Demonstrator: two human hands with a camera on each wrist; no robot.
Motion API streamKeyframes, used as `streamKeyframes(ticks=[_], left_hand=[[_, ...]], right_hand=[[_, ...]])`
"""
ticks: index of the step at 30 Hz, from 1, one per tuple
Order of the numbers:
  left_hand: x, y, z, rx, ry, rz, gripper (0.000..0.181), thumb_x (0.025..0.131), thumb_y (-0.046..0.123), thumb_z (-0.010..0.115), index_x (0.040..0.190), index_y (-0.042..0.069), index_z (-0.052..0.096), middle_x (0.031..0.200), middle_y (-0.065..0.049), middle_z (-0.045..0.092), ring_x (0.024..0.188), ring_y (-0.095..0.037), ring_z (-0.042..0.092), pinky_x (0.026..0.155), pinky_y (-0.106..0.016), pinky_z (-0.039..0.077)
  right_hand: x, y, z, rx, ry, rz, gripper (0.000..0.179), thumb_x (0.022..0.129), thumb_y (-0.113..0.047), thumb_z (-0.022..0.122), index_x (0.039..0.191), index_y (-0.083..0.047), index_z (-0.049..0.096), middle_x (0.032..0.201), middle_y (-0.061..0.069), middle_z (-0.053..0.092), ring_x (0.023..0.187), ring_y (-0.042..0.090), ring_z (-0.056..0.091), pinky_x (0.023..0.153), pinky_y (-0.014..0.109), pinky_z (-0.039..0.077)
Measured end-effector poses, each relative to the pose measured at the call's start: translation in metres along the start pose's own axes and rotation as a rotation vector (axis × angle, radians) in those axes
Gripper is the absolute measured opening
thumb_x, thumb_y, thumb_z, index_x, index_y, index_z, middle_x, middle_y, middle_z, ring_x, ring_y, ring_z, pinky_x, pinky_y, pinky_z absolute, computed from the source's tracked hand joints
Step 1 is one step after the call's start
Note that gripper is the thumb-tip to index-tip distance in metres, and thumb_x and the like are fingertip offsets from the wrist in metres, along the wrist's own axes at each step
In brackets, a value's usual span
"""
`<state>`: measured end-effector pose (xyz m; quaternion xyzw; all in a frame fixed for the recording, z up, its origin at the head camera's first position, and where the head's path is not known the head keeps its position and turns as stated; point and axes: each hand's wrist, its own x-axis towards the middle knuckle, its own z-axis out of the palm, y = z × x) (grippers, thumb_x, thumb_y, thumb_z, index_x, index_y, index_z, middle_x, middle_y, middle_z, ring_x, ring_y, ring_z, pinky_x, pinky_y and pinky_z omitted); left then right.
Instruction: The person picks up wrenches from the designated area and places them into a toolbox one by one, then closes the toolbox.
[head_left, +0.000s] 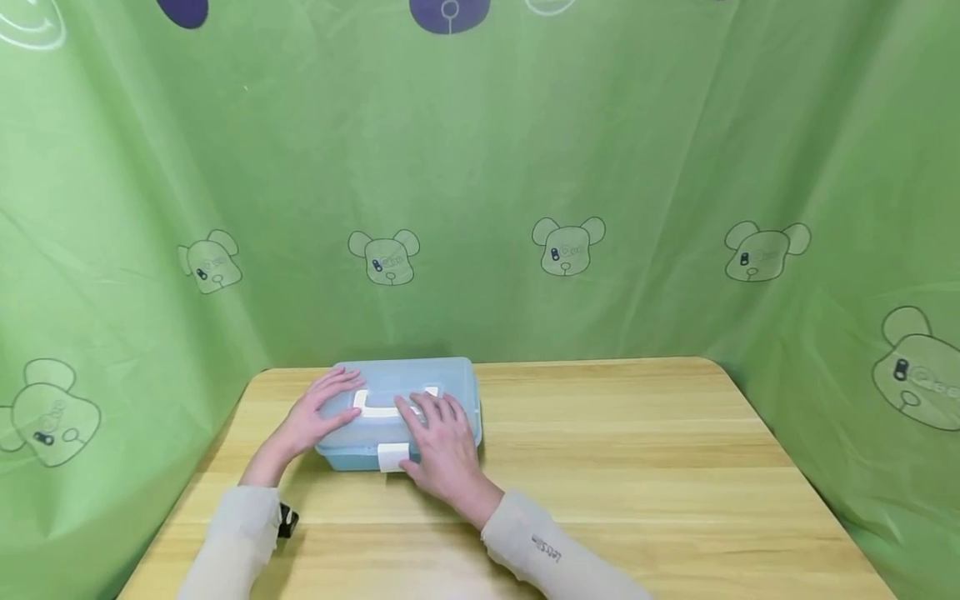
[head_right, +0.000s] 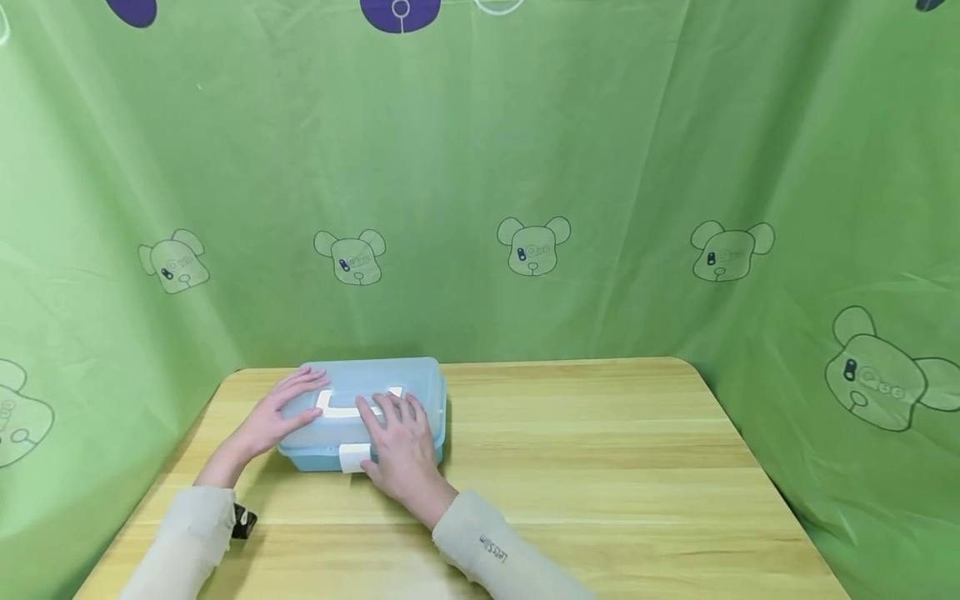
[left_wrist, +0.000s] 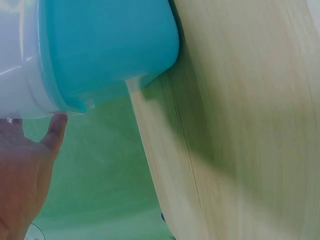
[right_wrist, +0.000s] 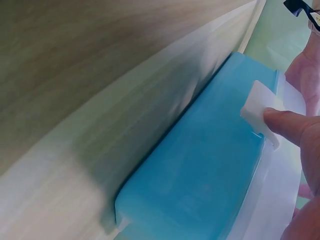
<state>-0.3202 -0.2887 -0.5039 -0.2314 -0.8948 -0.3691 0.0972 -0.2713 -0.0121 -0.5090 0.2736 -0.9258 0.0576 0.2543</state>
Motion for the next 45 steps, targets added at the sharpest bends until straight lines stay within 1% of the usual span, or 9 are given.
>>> streamKeyframes(ticks=[4,9,15,19,24,27,31,36,45], left_hand=[[-0.001,0.0,-0.001,0.004,0.0,-0.006,0.052,0.096,0.029,0.074,0.145,0.018,0.06,0.161,-0.008,0.046,0.155,-0.04,0.024,0.117,-0.075,0.015],[-0.002,0.0,-0.001,-0.004,0.001,-0.006,0.052,0.096,0.028,0.075,0.145,0.019,0.061,0.161,-0.008,0.047,0.156,-0.039,0.024,0.119,-0.074,0.015],[-0.002,0.0,-0.001,-0.002,0.004,0.016,0.052,0.095,0.026,0.075,0.145,0.018,0.061,0.159,-0.009,0.048,0.155,-0.041,0.026,0.119,-0.072,0.016],[-0.002,0.001,-0.002,-0.008,0.001,0.012,0.052,0.095,0.026,0.075,0.144,0.018,0.061,0.159,-0.01,0.048,0.155,-0.041,0.026,0.119,-0.073,0.016],[-0.001,0.002,-0.003,-0.015,-0.001,-0.001,0.052,0.095,0.027,0.075,0.145,0.019,0.061,0.16,-0.009,0.047,0.155,-0.041,0.025,0.119,-0.073,0.015],[-0.002,0.002,-0.003,-0.018,0.003,-0.005,0.052,0.095,0.027,0.075,0.145,0.018,0.061,0.16,-0.009,0.047,0.155,-0.041,0.025,0.118,-0.074,0.015],[-0.003,0.001,-0.002,-0.02,0.007,-0.007,0.052,0.095,0.027,0.075,0.145,0.018,0.061,0.16,-0.009,0.047,0.155,-0.04,0.025,0.118,-0.075,0.015],[-0.002,0.001,-0.001,-0.022,0.017,-0.003,0.051,0.095,0.027,0.074,0.144,0.018,0.061,0.16,-0.009,0.047,0.155,-0.041,0.025,0.117,-0.076,0.015],[-0.002,0.003,0.001,-0.025,0.009,-0.005,0.051,0.096,0.026,0.074,0.144,0.017,0.061,0.16,-0.01,0.047,0.155,-0.041,0.024,0.118,-0.075,0.014]], right_hand=[[0.0,-0.001,0.0,0.006,-0.009,0.007,0.107,0.072,-0.061,0.088,0.159,-0.023,0.04,0.151,0.004,0.051,0.134,0.026,0.053,0.121,0.048,0.033],[0.001,-0.002,0.003,-0.018,0.01,0.009,0.104,0.071,-0.061,0.088,0.157,-0.021,0.043,0.147,0.005,0.054,0.131,0.027,0.054,0.118,0.048,0.037],[-0.001,-0.001,0.01,-0.047,0.06,-0.007,0.107,0.072,-0.058,0.089,0.16,-0.023,0.038,0.147,0.007,0.053,0.13,0.028,0.054,0.117,0.046,0.039],[-0.003,0.003,0.01,-0.048,0.076,-0.011,0.113,0.071,-0.062,0.088,0.162,-0.021,0.034,0.15,0.009,0.051,0.134,0.029,0.052,0.119,0.045,0.038],[-0.005,0.014,0.006,-0.035,0.014,0.062,0.117,0.068,-0.07,0.086,0.162,-0.025,0.032,0.156,0.005,0.046,0.144,0.027,0.043,0.122,0.053,0.032],[-0.007,0.018,0.005,0.001,-0.012,0.099,0.114,0.069,-0.069,0.086,0.161,-0.026,0.035,0.157,0.002,0.045,0.146,0.026,0.041,0.12,0.059,0.032],[-0.008,0.019,0.004,0.032,0.01,0.103,0.111,0.068,-0.068,0.087,0.159,-0.026,0.039,0.156,0.003,0.047,0.145,0.028,0.041,0.117,0.06,0.036],[-0.008,0.019,0.005,0.017,0.03,0.094,0.107,0.068,-0.071,0.086,0.156,-0.026,0.045,0.154,0.003,0.048,0.144,0.029,0.041,0.115,0.061,0.038],[-0.009,0.019,0.006,-0.004,-0.01,0.107,0.104,0.071,-0.073,0.082,0.156,-0.027,0.045,0.155,0.002,0.047,0.147,0.028,0.039,0.117,0.06,0.036]])
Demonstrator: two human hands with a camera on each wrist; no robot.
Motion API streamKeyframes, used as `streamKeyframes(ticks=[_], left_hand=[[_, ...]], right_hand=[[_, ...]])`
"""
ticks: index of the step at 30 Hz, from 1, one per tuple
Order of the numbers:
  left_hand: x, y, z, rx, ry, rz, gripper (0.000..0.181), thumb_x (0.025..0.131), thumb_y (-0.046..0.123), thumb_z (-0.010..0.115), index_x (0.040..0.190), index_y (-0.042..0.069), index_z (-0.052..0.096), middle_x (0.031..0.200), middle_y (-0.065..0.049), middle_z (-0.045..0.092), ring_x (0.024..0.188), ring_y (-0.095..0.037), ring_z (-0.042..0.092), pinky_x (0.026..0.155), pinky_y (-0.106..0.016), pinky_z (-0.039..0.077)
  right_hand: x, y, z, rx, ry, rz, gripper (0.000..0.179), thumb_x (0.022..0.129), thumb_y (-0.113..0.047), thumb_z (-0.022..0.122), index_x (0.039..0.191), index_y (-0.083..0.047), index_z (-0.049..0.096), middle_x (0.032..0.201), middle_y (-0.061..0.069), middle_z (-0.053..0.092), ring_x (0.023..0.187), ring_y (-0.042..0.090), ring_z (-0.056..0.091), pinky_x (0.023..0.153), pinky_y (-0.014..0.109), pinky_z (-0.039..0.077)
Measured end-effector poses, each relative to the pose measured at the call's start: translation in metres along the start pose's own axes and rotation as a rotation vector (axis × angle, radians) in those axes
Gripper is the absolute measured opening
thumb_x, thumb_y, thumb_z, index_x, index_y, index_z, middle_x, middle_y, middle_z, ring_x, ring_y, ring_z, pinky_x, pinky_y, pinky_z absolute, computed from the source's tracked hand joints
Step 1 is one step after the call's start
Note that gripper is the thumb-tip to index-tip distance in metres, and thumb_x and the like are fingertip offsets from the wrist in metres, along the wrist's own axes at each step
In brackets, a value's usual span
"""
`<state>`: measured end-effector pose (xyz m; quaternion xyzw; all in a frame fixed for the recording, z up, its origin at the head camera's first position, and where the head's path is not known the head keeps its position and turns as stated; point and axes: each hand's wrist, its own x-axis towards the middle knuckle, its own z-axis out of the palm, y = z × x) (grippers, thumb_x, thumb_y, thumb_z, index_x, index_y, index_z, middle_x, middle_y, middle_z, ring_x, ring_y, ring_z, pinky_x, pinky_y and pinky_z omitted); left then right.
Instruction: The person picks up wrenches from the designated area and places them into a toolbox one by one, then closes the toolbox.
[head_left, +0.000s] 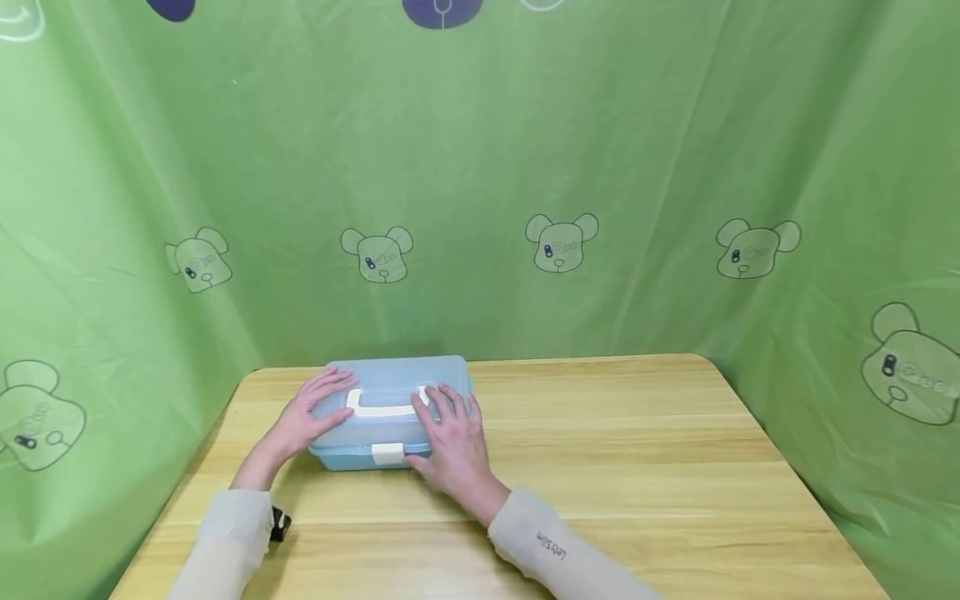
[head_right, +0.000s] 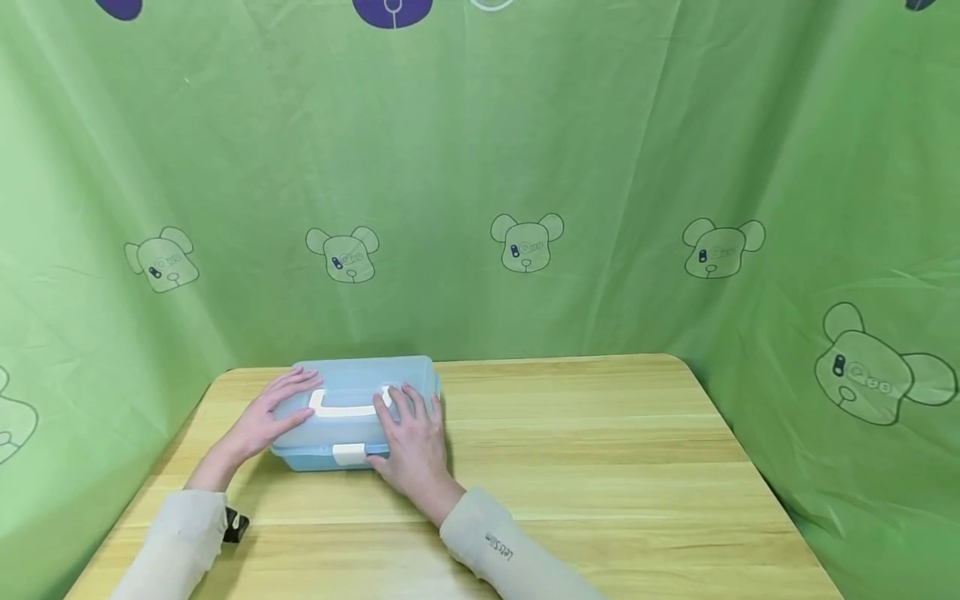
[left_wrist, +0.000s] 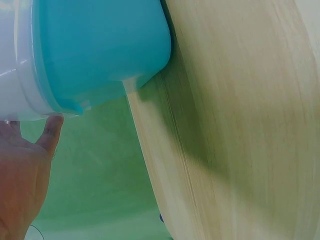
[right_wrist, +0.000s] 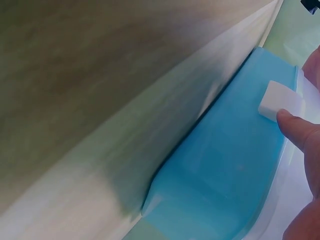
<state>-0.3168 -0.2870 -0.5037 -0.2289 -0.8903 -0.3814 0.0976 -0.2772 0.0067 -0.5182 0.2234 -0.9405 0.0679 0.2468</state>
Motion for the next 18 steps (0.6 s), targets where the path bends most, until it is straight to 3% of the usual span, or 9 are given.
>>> streamKeyframes(ticks=[13,18], left_hand=[[-0.004,-0.004,-0.001,0.035,0.004,-0.007,0.053,0.098,0.028,0.071,0.148,0.019,0.057,0.164,-0.01,0.041,0.157,-0.041,0.021,0.119,-0.074,0.015],[-0.01,-0.004,-0.003,0.048,0.019,0.0,0.06,0.104,0.026,0.062,0.16,0.019,0.04,0.171,-0.011,0.024,0.156,-0.045,0.019,0.118,-0.075,0.015]], right_hand=[[0.001,0.002,-0.002,0.03,0.004,-0.048,0.095,0.076,-0.071,0.079,0.153,-0.025,0.049,0.155,0.002,0.049,0.146,0.029,0.041,0.115,0.061,0.038],[0.0,0.022,-0.014,0.217,-0.052,-0.103,0.076,0.093,-0.059,0.069,0.156,-0.023,0.047,0.161,0.004,0.044,0.149,0.028,0.039,0.119,0.059,0.034]])
